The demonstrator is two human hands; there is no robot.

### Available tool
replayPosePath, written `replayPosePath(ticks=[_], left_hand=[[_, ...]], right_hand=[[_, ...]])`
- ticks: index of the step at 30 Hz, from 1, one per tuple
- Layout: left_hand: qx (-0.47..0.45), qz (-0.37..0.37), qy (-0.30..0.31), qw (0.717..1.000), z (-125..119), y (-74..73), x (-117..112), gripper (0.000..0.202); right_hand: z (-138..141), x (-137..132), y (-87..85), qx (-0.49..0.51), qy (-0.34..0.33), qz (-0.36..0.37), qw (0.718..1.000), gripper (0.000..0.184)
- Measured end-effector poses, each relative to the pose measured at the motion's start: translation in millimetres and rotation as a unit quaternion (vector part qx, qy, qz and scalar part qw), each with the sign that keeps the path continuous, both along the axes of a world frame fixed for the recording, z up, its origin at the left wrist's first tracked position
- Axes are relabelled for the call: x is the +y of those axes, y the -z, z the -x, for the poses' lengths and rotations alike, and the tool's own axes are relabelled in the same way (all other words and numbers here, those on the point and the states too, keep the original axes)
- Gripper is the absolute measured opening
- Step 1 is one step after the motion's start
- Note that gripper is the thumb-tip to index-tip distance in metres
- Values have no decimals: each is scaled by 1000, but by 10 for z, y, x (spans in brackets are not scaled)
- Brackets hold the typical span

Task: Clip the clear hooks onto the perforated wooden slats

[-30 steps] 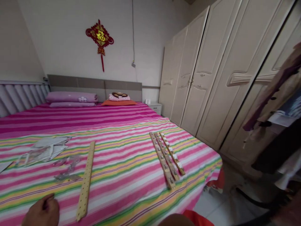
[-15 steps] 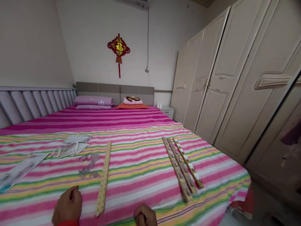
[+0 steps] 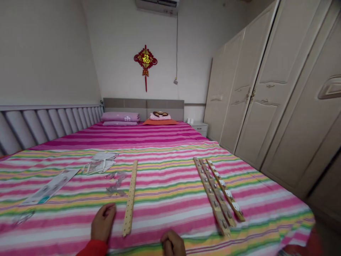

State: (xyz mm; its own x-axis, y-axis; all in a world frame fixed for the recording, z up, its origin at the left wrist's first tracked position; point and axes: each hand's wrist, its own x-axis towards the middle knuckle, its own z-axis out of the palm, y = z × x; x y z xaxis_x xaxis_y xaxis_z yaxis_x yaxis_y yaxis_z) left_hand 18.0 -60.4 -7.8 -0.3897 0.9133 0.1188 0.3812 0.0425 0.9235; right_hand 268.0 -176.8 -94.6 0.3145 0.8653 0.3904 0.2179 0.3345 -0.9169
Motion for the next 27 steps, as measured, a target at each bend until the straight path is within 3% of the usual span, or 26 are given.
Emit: replayPosePath(ticks=[3, 6, 10, 14, 20, 27], left_hand=[[-11, -6, 75, 997, -260, -26, -83, 52], [72, 34, 107, 991, -468, -51, -114, 57], [217, 80, 103, 968, -585, -90, -95, 52], [283, 105, 84, 950, -625, -124, -95, 29], [235, 59, 72, 967, -802, -163, -229, 19], [179, 20, 102, 978, -1237, -184, -380, 18]], right_hand=[[-14, 5, 2, -13, -5, -6, 1000, 19], [-30, 4, 23, -15, -11, -13, 1000, 19], [-42, 7, 67, -19, -12, -22, 1000, 20], [-37, 9, 80, -22, -8, -27, 999, 20], [-57, -10, 35, -26, -1, -28, 999, 22], [-130, -43, -46, -47, -19, -20, 998, 22]])
